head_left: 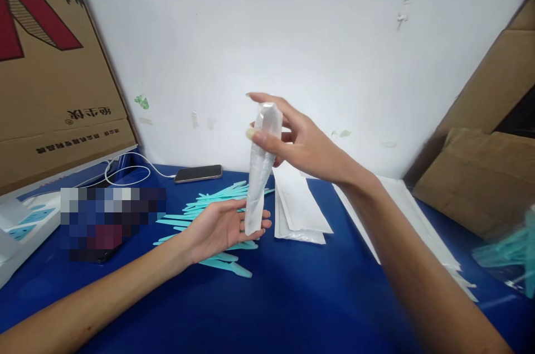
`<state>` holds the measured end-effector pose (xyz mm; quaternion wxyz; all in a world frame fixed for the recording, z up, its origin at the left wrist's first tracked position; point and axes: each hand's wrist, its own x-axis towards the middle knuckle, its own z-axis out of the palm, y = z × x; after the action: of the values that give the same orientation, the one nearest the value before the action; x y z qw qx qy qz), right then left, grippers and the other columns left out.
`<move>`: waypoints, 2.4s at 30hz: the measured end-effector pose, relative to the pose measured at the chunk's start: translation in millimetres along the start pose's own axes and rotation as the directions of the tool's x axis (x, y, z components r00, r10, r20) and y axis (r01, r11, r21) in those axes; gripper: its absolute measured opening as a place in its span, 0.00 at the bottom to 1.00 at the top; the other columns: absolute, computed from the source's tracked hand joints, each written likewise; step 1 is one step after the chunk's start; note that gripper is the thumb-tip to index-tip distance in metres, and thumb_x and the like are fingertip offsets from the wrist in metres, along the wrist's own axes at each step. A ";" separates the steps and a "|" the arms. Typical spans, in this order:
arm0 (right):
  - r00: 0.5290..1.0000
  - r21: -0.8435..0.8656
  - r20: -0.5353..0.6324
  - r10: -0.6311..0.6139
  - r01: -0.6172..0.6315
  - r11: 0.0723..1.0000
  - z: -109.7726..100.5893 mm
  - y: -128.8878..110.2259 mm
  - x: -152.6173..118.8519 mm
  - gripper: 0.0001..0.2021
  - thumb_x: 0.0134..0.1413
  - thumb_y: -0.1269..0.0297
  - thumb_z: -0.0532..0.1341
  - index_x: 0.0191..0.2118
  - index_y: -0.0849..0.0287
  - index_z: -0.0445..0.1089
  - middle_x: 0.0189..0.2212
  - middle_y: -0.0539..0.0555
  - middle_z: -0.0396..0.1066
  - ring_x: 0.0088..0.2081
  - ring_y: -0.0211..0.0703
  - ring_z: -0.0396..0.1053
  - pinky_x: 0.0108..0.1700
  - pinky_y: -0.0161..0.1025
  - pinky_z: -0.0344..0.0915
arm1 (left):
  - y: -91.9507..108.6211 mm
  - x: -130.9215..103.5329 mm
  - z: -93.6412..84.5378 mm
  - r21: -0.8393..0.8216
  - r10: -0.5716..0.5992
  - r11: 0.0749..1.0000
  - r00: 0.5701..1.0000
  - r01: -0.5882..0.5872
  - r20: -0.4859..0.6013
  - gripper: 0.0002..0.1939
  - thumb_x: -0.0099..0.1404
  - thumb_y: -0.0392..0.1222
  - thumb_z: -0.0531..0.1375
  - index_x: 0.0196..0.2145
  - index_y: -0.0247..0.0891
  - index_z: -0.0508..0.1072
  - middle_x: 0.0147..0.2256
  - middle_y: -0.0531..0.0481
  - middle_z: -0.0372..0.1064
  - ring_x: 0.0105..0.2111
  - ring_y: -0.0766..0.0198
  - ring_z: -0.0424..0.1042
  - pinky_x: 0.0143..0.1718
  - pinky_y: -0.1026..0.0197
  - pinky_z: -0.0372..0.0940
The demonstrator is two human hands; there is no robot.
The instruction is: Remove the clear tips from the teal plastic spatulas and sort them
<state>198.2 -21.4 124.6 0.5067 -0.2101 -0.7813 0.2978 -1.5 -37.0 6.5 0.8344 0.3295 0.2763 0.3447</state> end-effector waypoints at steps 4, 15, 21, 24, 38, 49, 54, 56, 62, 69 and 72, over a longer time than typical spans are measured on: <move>0.997 -0.078 -0.062 -0.049 0.044 0.996 4.1 -3.9 1.4 0.27 0.56 0.52 0.64 0.61 0.45 0.64 0.50 0.49 0.67 0.48 0.49 0.71 0.43 0.46 0.74 | 0.9 -0.1 0.7 0.018 0.009 1.000 1.000 -0.010 0.028 0.20 0.69 0.41 0.57 0.55 0.28 0.67 0.46 0.33 0.75 0.44 0.50 0.78 0.46 0.54 0.72; 0.993 -0.358 -0.116 -0.037 -0.007 0.934 1.2 -14.5 1.0 0.28 0.59 0.43 0.60 0.62 0.43 0.59 0.52 0.52 0.68 0.40 0.46 0.73 0.33 0.42 0.77 | -0.5 -0.2 -2.6 0.023 -0.009 1.000 1.000 0.009 -0.016 0.14 0.67 0.37 0.55 0.49 0.27 0.70 0.37 0.37 0.75 0.31 0.59 0.76 0.24 0.68 0.67; 0.979 -0.357 -0.198 -0.048 -0.027 0.934 -10.0 -12.9 4.1 0.29 0.59 0.39 0.58 0.63 0.42 0.57 0.51 0.52 0.67 0.43 0.46 0.73 0.30 0.37 0.75 | 0.7 -2.9 -1.9 0.077 -0.075 0.994 0.996 0.072 0.037 0.16 0.69 0.42 0.51 0.46 0.27 0.70 0.38 0.35 0.73 0.33 0.55 0.76 0.25 0.67 0.66; 0.989 -0.361 -0.145 -0.001 -0.052 0.931 -13.9 -15.4 3.8 0.30 0.56 0.40 0.60 0.62 0.42 0.58 0.50 0.52 0.67 0.43 0.47 0.73 0.30 0.36 0.74 | -0.1 -1.4 -4.8 0.091 -0.102 0.991 0.994 0.098 0.043 0.16 0.70 0.46 0.50 0.45 0.29 0.68 0.36 0.37 0.72 0.30 0.59 0.74 0.25 0.67 0.64; 0.985 -0.320 -0.157 0.067 -0.115 0.940 -16.8 -15.4 2.2 0.30 0.58 0.42 0.61 0.63 0.41 0.58 0.50 0.53 0.67 0.44 0.49 0.72 0.29 0.36 0.74 | 2.2 -2.5 -9.5 0.180 -0.101 0.981 0.984 0.074 0.146 0.13 0.66 0.46 0.51 0.38 0.33 0.67 0.26 0.48 0.63 0.17 0.68 0.62 0.13 0.69 0.44; 0.987 -0.268 -0.110 0.120 -0.145 0.952 -22.1 -12.0 1.1 0.31 0.56 0.39 0.60 0.62 0.45 0.60 0.47 0.55 0.70 0.42 0.49 0.72 0.29 0.38 0.75 | 4.5 -8.5 -9.7 0.278 -0.145 0.958 0.958 0.073 0.247 0.07 0.64 0.41 0.56 0.33 0.33 0.66 0.22 0.57 0.48 0.18 0.74 0.45 0.17 0.69 0.39; 0.977 -0.259 -0.178 0.118 -0.162 0.952 -34.2 -12.8 0.1 0.32 0.57 0.38 0.58 0.63 0.44 0.59 0.49 0.56 0.70 0.38 0.45 0.71 0.30 0.38 0.75 | 6.9 -10.4 -7.6 0.294 -0.144 0.954 0.958 0.068 0.247 0.10 0.64 0.42 0.57 0.28 0.33 0.65 0.21 0.58 0.47 0.18 0.74 0.45 0.17 0.68 0.39; 0.974 -0.241 -0.183 0.131 -0.173 0.955 -36.1 -11.3 -0.1 0.32 0.57 0.38 0.58 0.63 0.45 0.59 0.49 0.56 0.70 0.38 0.45 0.71 0.30 0.38 0.75 | 6.2 -9.7 -7.0 0.315 -0.156 0.947 0.955 0.071 0.253 0.10 0.64 0.42 0.58 0.29 0.34 0.66 0.21 0.57 0.51 0.17 0.75 0.46 0.16 0.67 0.39; 0.978 -0.190 -0.132 0.162 -0.185 0.964 -27.8 -8.3 1.5 0.31 0.56 0.39 0.59 0.62 0.44 0.59 0.46 0.56 0.70 0.41 0.47 0.72 0.32 0.40 0.77 | 0.2 -8.3 -5.7 0.407 -0.122 0.914 0.958 0.006 0.259 0.08 0.64 0.42 0.59 0.34 0.34 0.67 0.23 0.54 0.59 0.15 0.75 0.49 0.15 0.66 0.37; 0.970 -0.216 -0.179 0.166 -0.203 0.955 -36.0 -11.6 1.1 0.30 0.56 0.37 0.58 0.61 0.44 0.59 0.46 0.55 0.71 0.39 0.47 0.71 0.30 0.40 0.76 | 2.1 -8.8 -2.8 0.403 -0.149 0.913 0.967 0.055 0.205 0.17 0.66 0.44 0.59 0.24 0.36 0.60 0.20 0.59 0.46 0.17 0.75 0.41 0.17 0.66 0.35; 0.955 -0.195 -0.251 0.161 -0.212 0.958 -43.5 -12.6 0.5 0.30 0.58 0.38 0.56 0.61 0.44 0.58 0.47 0.56 0.71 0.39 0.48 0.72 0.28 0.40 0.75 | 3.9 -9.2 -1.7 0.400 -0.179 0.914 0.952 0.066 0.250 0.15 0.67 0.43 0.58 0.25 0.37 0.60 0.20 0.58 0.48 0.16 0.75 0.43 0.16 0.65 0.36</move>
<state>237.5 -19.3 146.9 0.5376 -0.3714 -0.7213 0.2296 -9.8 -41.2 10.5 0.8037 0.5151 0.2376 0.1793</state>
